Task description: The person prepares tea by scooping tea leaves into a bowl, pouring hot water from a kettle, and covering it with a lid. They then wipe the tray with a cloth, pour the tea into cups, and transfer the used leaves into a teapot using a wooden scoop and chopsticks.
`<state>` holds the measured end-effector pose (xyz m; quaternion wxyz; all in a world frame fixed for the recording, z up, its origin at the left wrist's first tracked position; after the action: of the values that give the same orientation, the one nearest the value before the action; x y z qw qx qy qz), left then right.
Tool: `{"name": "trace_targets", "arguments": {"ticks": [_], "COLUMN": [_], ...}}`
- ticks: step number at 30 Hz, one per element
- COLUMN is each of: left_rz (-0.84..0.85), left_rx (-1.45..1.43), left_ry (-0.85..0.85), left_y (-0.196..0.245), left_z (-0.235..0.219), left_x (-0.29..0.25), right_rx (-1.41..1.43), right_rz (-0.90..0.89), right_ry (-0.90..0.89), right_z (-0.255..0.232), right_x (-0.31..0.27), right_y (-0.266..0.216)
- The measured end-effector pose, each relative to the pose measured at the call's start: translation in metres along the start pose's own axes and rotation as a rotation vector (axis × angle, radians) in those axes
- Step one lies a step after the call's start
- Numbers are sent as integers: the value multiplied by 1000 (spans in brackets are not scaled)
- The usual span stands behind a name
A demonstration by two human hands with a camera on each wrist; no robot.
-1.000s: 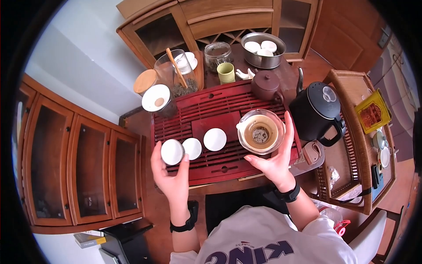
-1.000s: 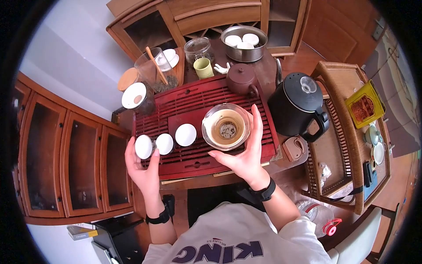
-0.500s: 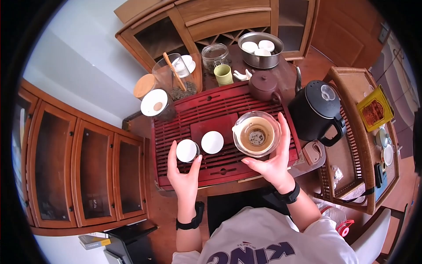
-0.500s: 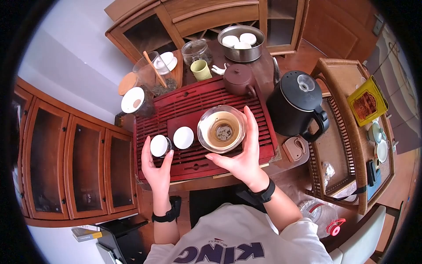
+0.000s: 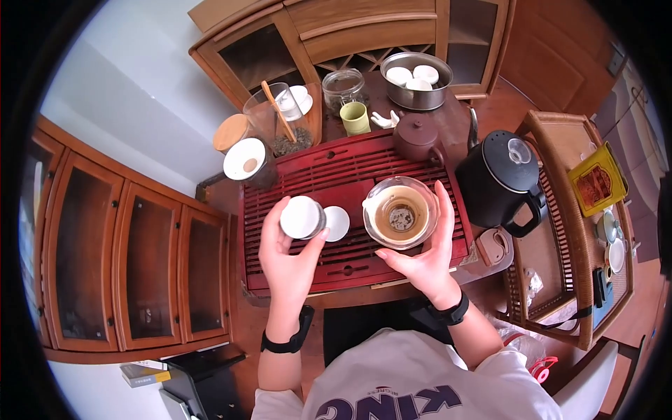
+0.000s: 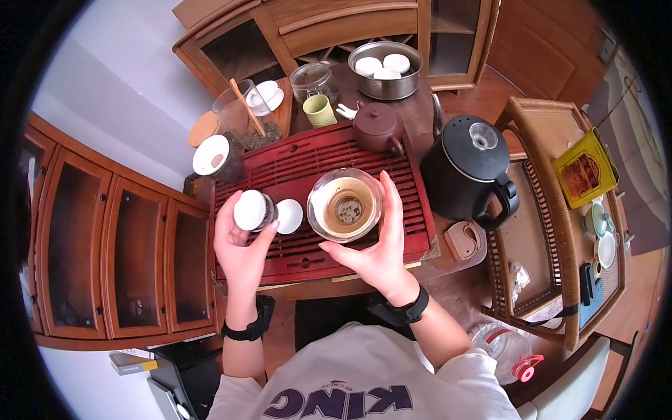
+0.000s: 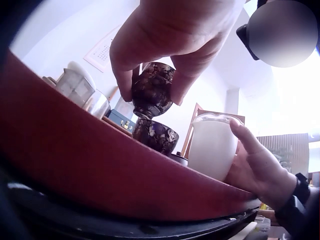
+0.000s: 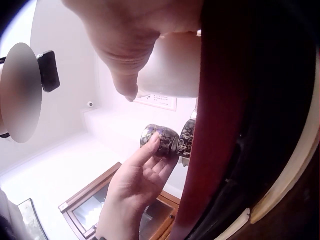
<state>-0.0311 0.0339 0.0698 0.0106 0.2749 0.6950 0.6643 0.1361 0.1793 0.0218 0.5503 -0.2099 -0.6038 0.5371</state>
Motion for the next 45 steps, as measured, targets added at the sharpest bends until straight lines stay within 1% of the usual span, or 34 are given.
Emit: {"name": "trace_targets", "arguments": {"ticks": [1, 3, 5, 7, 11, 14, 15, 17, 19, 21, 22, 25, 26, 29, 33, 36, 39, 41, 44, 45], "left_rz": [7, 129, 131, 138, 189, 72, 73, 3, 1, -15, -70, -115, -59, -58, -29, -61, -70, -45, -87, -98], "left_rx": [23, 193, 211, 292, 331, 203, 195, 190, 161, 138, 135, 112, 127, 123, 204, 268, 271, 250, 207, 195], "left_ry": [-9, -39, -55, -69, -79, -169, -163, -167, -147, -144, -142, -78, -52, 10, 71, 80, 83, 90, 93, 63], "left_y": [-1, -6, -10, -11, -14, -16, -18, -27, -29, -28, -26, -29, -33, -33, -40, -48, -54, -55, -56, -59], "left_z": [5, 10, 14, 16, 16, 23, 22, 20, 17, 13, 11, -5, -14, -34, -57, -66, -70, -69, -68, -68], "left_x": [-1, -3, -6, -8, -9, -10, -9, -7, -3, 0, 2, 15, 21, 34, 44, 45, 46, 47, 46, 46], "right_rx": [-15, -34, -83, -72, -86, -27, -31, -107, -122, -84, -78, -92, -97, -89, -126, -130, -111, -74, -47, -45], "right_rz": [-1, -8, -10, -1, -8, -7, -14, -28, -56, -26, -32, 7, 2, 1, -10, -27, -25, 11, 21, 30], "right_ry": [1, 9, -50, -48, -51, 12, 6, 7, -4, -31, -49, -43, -39, -45, -46, -51, -50, -49, -44, -38], "right_z": [-1, -3, -1, -2, 0, 0, 0, 0, 0, 1, 2, 1, 1, 0, -1, 0, 0, 0, 2, 2], "right_x": [-1, 0, 0, 0, -1, 1, 1, 2, 3, 1, 0, -1, -2, -3, -3, -4, -4, -3, -3, -3], "right_y": [0, 0, 0, 1, 0, -1, -3, -5, -8, -3, -3, 1, 2, 4, 4, 2, 2, 2, -1, -1]}}
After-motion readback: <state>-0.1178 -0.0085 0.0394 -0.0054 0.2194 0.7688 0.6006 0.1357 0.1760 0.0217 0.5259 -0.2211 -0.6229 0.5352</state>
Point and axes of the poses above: each hand's wrist, its own x-axis towards the middle knuckle, its own z-axis out of the palm, y = z × x, the point moved 5 cm from there along x, towards the middle knuckle, and after that the axes turned 11 degrees about y, right-handed, at the moved point
